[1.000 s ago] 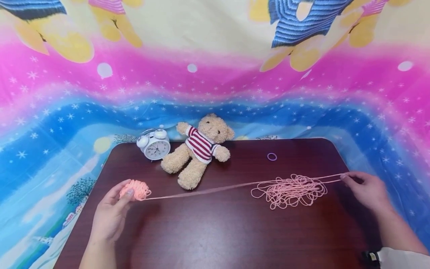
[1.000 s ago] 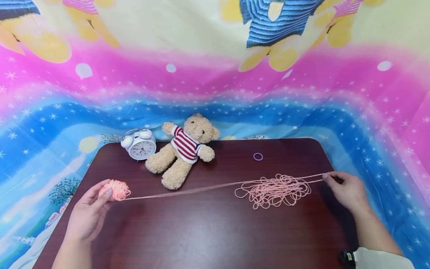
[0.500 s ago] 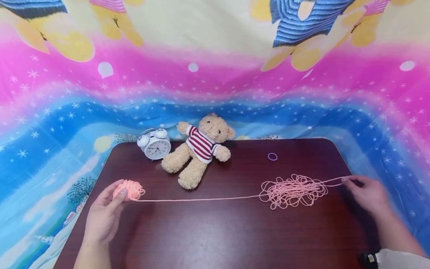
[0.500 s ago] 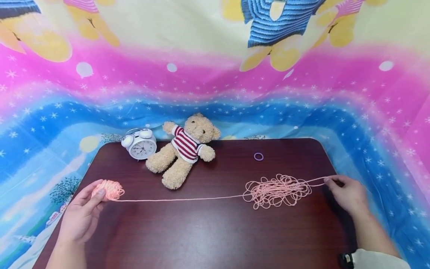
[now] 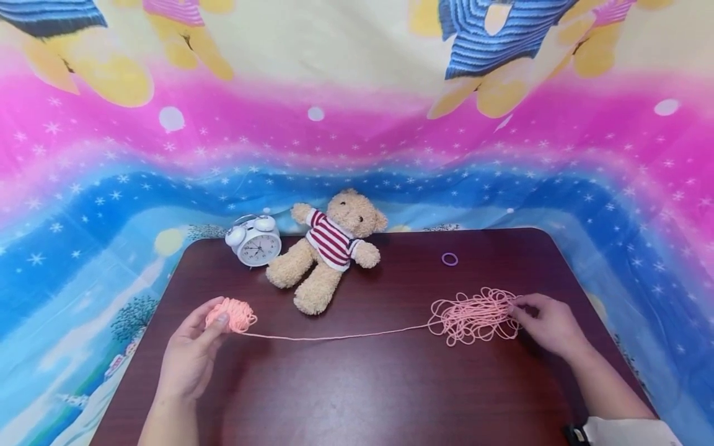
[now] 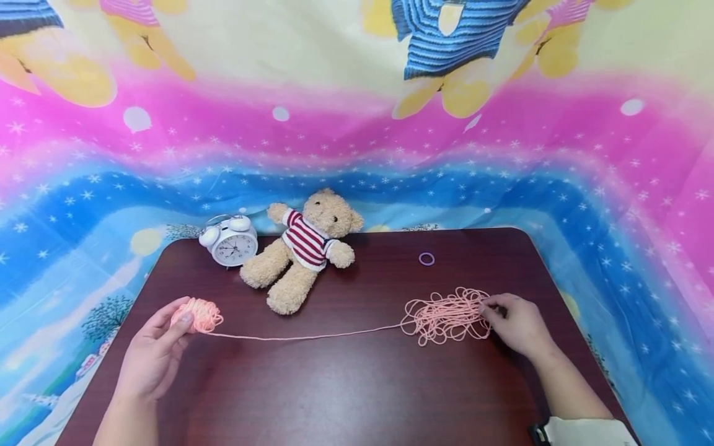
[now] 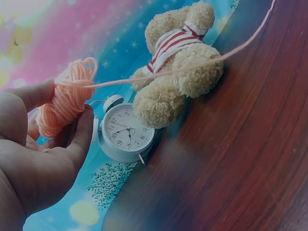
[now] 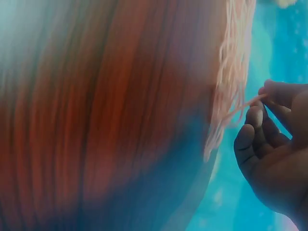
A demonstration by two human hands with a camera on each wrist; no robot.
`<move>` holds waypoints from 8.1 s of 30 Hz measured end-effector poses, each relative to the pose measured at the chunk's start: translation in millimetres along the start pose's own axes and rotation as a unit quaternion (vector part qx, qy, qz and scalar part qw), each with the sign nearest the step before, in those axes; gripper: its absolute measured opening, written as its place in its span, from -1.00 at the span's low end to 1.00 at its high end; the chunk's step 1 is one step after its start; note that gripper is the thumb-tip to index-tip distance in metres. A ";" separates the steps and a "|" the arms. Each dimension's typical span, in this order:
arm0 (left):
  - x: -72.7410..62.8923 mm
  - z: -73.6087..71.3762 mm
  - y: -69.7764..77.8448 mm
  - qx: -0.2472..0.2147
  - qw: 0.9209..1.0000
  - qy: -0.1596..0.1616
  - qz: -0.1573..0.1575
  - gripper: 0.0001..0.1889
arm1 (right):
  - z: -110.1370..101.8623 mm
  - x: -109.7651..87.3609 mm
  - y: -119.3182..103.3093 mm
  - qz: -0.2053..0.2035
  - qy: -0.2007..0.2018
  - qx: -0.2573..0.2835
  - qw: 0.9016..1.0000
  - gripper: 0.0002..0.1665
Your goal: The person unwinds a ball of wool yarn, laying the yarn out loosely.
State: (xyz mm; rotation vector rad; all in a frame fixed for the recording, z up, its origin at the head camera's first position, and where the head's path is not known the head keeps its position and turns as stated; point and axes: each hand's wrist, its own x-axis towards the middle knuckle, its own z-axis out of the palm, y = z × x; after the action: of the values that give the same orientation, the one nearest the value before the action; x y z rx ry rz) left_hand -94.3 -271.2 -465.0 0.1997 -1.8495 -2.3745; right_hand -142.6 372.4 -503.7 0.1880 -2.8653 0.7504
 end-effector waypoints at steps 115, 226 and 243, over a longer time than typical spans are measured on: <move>2.8 102.2 -44.5 -0.001 0.995 -0.077 -0.061 -0.57 | 90.1 29.9 -213.1 -0.097 -0.091 0.326 0.936 -0.96; -1.3 -6.7 -23.6 0.004 0.999 -0.032 -0.014 -0.61 | -58.3 4.7 8.0 0.155 0.031 0.232 0.960 -0.78; -0.9 -11.2 -19.8 -0.018 0.999 0.009 -0.033 -0.65 | -61.6 3.0 34.3 0.176 0.048 0.237 0.954 -0.77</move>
State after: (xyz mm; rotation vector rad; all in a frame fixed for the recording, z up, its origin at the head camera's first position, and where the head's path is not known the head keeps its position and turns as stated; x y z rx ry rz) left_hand -91.7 -276.8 -486.9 0.2815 -1.8196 -2.4390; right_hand -142.9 432.3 -466.5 -0.3022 -2.6021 1.4647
